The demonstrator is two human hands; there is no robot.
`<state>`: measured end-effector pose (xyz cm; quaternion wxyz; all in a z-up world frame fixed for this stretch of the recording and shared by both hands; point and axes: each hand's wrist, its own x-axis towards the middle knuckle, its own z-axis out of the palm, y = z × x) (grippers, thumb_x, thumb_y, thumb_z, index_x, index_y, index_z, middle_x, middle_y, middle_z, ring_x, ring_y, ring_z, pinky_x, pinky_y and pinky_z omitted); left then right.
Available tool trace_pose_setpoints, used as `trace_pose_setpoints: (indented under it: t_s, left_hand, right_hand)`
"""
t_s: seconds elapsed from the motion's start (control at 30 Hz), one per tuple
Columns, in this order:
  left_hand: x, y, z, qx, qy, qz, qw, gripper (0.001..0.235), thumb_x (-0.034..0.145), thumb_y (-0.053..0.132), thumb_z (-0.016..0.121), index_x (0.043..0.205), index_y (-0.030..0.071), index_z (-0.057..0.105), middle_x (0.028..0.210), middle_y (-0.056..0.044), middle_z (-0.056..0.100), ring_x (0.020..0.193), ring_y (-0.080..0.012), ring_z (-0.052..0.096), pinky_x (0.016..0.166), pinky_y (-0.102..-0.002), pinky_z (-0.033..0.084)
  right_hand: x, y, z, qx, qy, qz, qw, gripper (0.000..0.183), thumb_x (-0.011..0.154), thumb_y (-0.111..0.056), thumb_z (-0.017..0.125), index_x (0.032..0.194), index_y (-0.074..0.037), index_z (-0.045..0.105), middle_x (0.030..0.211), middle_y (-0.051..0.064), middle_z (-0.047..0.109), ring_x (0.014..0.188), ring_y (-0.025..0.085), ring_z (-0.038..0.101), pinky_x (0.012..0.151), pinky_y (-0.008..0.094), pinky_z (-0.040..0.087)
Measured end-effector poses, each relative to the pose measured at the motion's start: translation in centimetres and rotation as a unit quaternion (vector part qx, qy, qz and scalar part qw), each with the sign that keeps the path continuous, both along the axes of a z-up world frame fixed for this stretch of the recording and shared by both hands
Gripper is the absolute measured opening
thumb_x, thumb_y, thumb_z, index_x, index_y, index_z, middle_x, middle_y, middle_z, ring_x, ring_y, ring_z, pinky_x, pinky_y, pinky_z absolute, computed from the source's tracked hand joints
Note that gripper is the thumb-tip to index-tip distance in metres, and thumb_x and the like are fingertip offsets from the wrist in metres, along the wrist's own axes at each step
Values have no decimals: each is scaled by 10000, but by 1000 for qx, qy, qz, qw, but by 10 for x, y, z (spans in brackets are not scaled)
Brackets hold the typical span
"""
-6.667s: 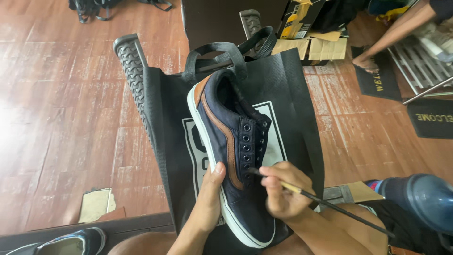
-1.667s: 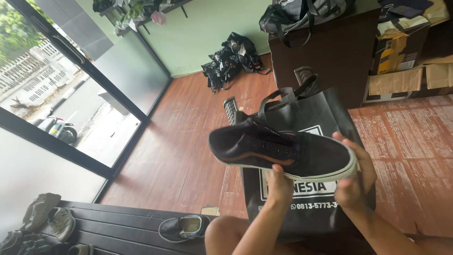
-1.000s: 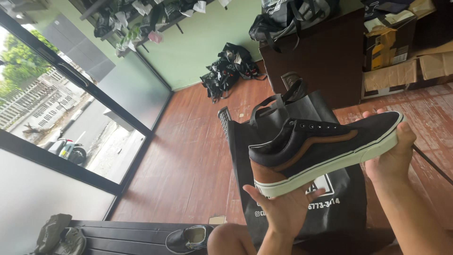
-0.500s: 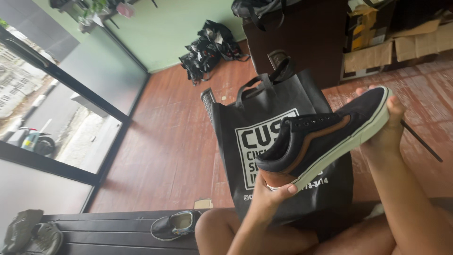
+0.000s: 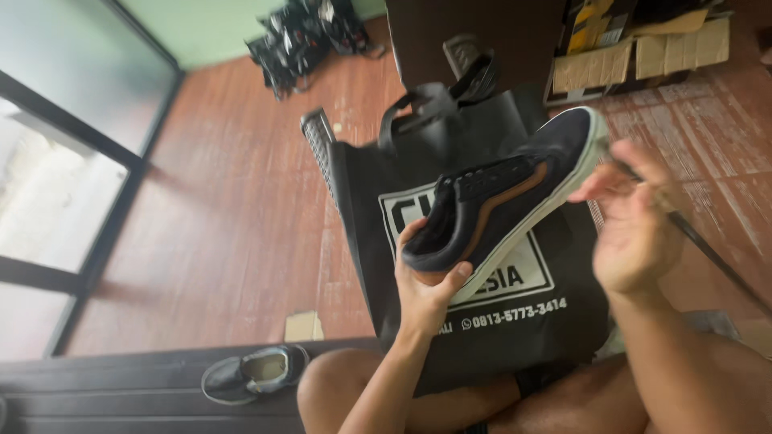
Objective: The person paints the side stripe and interior lining of a black sneaker using a small brush. The shoe is held in the left hand and rotated to access different areas while the right hand applies paint.
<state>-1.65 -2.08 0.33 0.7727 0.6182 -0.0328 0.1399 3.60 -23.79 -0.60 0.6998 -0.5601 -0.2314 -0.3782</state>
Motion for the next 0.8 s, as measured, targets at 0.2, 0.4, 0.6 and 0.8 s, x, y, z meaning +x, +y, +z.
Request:
trace_pose_setpoints:
  t_s: [0.2,0.4,0.6,0.8]
  left_hand:
    - [-8,-3,2,56,27,-17,998,802,653,395,788,1295,76,428,1153,-85,575,1062,-171,578,966,-303,459]
    - [-5,0,-5,11,-20,-63,998,778,677,210,806,1307,69,371,1259,-111,447,1132,-201,524,1011,-318,440]
    - [-7,1,-11,35,-22,-44,998,779,630,149,781,1299,61,392,1289,-112,434,1164,-207,523,1039,-319,440]
    - [-7,1,-14,52,-25,-36,998,773,627,150,752,1306,59,394,1269,-101,446,1127,-186,530,1014,-302,442]
  right_hand:
    - [-11,45,-38,-47,-21,-13,999,264,940,-124,376,949,7,605,805,128,628,527,161,590,449,210,455]
    - [-34,57,15,-246,-67,76,964,177,834,-61,437,842,17,596,701,118,624,495,192,595,472,249,537]
    - [-39,52,31,-338,-60,65,937,132,756,-48,486,776,0,607,676,73,654,495,192,600,481,276,536]
    - [-39,62,42,-348,-41,71,934,165,809,-83,478,786,-2,621,628,92,616,482,178,585,457,254,474]
